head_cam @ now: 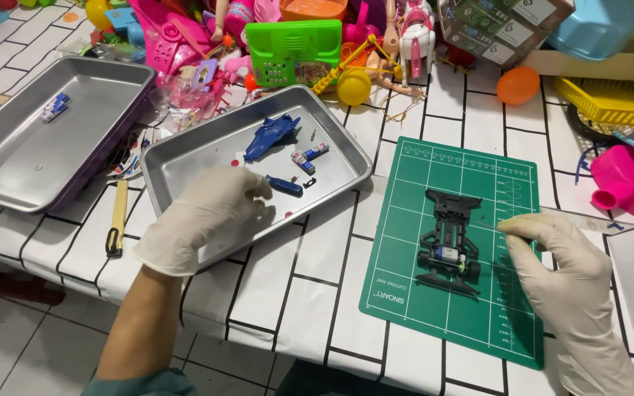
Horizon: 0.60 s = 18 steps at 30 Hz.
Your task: Assembling the motor and gear components into a toy car chassis and applying lubricant.
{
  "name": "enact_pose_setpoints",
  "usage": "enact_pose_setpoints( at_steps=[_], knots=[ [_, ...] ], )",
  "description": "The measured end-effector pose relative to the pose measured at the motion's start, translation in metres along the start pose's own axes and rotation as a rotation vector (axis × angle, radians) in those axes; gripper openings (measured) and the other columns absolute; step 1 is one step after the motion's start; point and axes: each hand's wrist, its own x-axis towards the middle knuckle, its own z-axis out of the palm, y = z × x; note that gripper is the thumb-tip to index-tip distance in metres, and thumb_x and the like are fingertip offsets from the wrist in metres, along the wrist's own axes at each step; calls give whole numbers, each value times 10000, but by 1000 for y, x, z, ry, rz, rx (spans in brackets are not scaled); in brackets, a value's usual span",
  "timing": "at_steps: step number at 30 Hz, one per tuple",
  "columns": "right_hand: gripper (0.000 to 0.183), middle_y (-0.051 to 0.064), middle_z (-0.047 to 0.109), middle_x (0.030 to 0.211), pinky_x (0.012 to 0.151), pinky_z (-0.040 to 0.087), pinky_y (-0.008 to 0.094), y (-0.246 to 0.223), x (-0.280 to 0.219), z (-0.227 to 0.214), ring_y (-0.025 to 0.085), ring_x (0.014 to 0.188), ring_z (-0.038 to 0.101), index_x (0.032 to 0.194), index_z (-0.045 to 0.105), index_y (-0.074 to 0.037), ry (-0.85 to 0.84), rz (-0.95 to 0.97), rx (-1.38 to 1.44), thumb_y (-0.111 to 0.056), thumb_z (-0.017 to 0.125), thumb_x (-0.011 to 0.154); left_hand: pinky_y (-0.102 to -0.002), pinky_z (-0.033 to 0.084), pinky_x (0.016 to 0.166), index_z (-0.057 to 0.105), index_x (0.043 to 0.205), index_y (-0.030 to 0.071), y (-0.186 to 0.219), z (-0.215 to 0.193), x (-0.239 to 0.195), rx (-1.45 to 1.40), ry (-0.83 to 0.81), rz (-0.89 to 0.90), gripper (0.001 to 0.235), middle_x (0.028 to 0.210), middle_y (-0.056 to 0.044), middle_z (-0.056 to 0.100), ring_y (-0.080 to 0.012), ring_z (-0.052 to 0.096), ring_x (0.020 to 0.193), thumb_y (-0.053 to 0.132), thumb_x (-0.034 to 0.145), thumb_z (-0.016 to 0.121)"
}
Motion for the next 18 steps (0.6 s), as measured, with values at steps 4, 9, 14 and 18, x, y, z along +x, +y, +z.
enact_pose_setpoints(
  at_steps=[4,9,14,18],
  knots=[
    [173,109,733,1032,829,498,298,1,-1,3,209,1000,662,1033,757,-5,-7,-1,10,124,680,948,-299,557,871,837,974,221,-24,10,-11,-42,-96,-68,190,1018,17,823,-142,757,967,166,844,709],
    [167,112,740,1046,845,503,305,-3,-1,0,216,1017,668,1046,758,-6,-18,-9,-6,111,676,960,-379,578,800,734,1126,190,-92,24,6,113,197,132,485,1135,-16,725,-219,711,937,214,683,930],
    [171,98,741,1041,838,490,296,1,2,1,201,1000,663,1056,762,-17,-29,-6,-26,102,681,964,-502,546,778,696,1202,228,-148,32,32,398,309,59,417,1063,-96,687,-365,697,949,195,787,724],
    [190,106,748,1050,890,509,304,10,5,0,211,1008,673,1067,787,-13,-17,2,-117,89,698,934,-490,547,759,743,1002,181,-145,31,25,426,315,40,281,1054,-92,705,-373,720,864,47,836,561]
  ],
)
